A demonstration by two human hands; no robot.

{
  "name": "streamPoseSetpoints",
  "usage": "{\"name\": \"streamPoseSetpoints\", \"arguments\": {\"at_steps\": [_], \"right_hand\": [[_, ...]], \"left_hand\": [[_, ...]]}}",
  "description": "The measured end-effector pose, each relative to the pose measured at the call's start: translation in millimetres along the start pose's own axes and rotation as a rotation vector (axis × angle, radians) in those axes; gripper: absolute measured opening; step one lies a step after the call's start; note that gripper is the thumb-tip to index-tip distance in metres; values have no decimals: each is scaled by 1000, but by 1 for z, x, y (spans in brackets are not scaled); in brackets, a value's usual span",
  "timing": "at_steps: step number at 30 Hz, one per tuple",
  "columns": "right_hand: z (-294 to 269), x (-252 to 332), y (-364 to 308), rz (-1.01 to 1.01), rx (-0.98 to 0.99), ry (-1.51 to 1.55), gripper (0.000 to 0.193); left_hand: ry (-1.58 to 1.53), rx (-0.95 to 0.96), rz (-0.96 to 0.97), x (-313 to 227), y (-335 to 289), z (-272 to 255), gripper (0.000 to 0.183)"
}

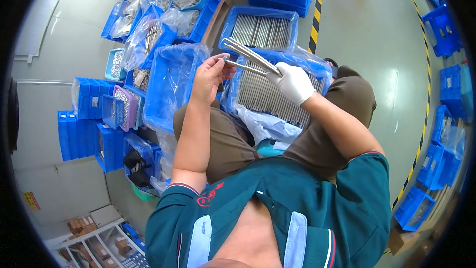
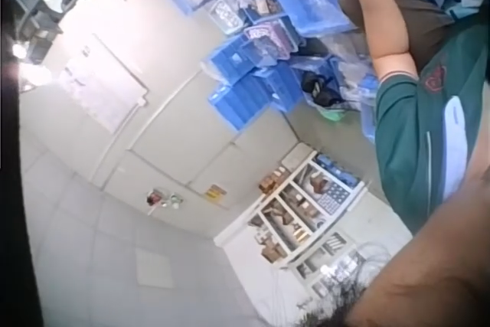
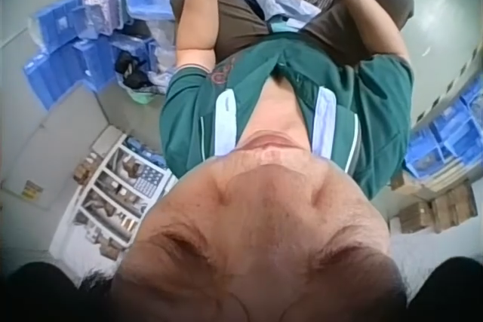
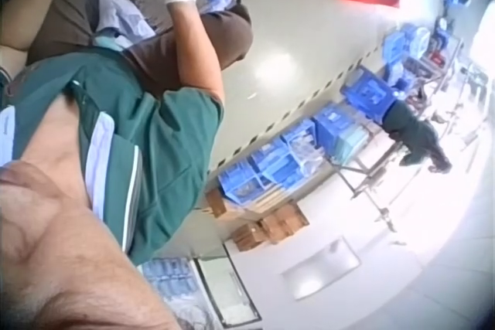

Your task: Inspecting and sorting various metal rods and ring components into organized storage bins.

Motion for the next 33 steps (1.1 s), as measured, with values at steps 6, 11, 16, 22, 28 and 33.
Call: {"name": "streamPoseSetpoints", "arguments": {"at_steps": [6,11,16,22,28,33], "right_hand": [[-3,-1,-2,7,106,67,23],[17,-14,-16,443,395,427,17],[24,-9,-22,443,452,552,16],[19,-3,-20,423,493,512,15],[13,-8,-23,450,547,530,18],[13,-3,-20,243,476,313,18]], "left_hand": [[92,-173,81,-21,4,-51,25],[76,-21,-65,-12,4,-26,26],[31,82,-99,-4,1,-15,25],[13,151,-108,-5,0,-15,25],[7,265,-42,-17,-11,5,24],[44,279,-147,-6,-9,-12,24]]}}
Point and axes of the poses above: each hand's wrist, its own y-axis towards the middle knuckle, its own z-axis out of the palm, x = y × z, the point moved 9 cm from there along y, towards the middle knuckle, and after that the axes turned 7 degrees about -x, right-handed, at the moved point
